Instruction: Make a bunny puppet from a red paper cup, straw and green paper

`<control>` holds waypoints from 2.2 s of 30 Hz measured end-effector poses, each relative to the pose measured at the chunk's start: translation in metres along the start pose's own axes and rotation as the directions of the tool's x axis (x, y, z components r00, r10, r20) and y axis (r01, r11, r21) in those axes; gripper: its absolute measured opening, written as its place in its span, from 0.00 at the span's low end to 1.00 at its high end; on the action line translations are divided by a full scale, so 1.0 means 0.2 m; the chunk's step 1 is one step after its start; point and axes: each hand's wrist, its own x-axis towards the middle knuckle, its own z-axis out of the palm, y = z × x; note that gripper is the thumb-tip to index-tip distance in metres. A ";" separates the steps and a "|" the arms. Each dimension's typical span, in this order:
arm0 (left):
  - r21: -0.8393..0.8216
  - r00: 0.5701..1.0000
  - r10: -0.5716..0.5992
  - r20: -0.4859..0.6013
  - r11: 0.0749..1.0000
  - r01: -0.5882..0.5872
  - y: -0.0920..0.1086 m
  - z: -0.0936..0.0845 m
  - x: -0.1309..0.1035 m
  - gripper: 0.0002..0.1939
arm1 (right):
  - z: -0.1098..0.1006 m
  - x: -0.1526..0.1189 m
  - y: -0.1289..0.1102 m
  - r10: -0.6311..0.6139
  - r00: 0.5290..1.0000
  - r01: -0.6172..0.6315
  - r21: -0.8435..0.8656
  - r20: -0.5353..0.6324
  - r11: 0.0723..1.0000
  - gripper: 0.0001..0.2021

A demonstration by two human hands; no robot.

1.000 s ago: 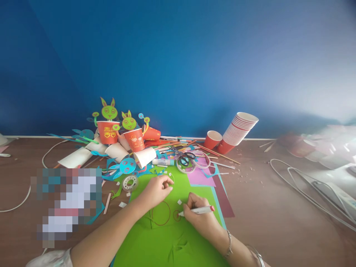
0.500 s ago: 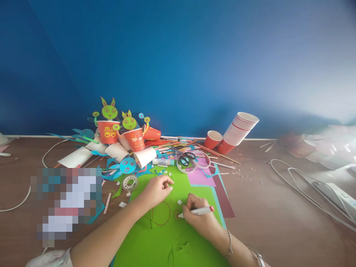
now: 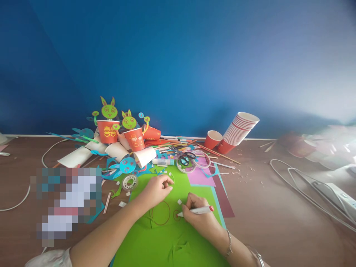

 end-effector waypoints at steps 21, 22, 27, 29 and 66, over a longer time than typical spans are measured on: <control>0.007 1.000 0.000 0.003 1.000 0.000 0.01 0.00 0.00 0.09 | 0.00 0.00 -0.01 -0.004 1.000 0.004 0.031 0.009 1.000 0.16; 0.007 1.000 -0.001 0.003 1.000 0.001 0.01 0.00 0.00 0.09 | 0.00 0.00 -0.01 -0.005 1.000 0.004 0.029 0.012 1.000 0.16; 0.002 1.000 -0.004 0.005 1.000 0.004 0.01 0.00 0.00 0.09 | 0.00 0.01 0.00 -0.020 1.000 0.019 -0.048 -0.003 0.999 0.14; 0.002 1.000 -0.003 0.007 1.000 0.003 0.01 0.00 0.00 0.09 | 0.00 0.01 0.00 -0.030 1.000 0.030 -0.074 0.002 0.997 0.13; 0.477 0.991 0.047 0.126 0.873 -0.103 0.13 0.04 -0.11 0.25 | -0.12 -0.05 0.12 0.050 0.999 -0.050 0.010 -0.020 0.999 0.12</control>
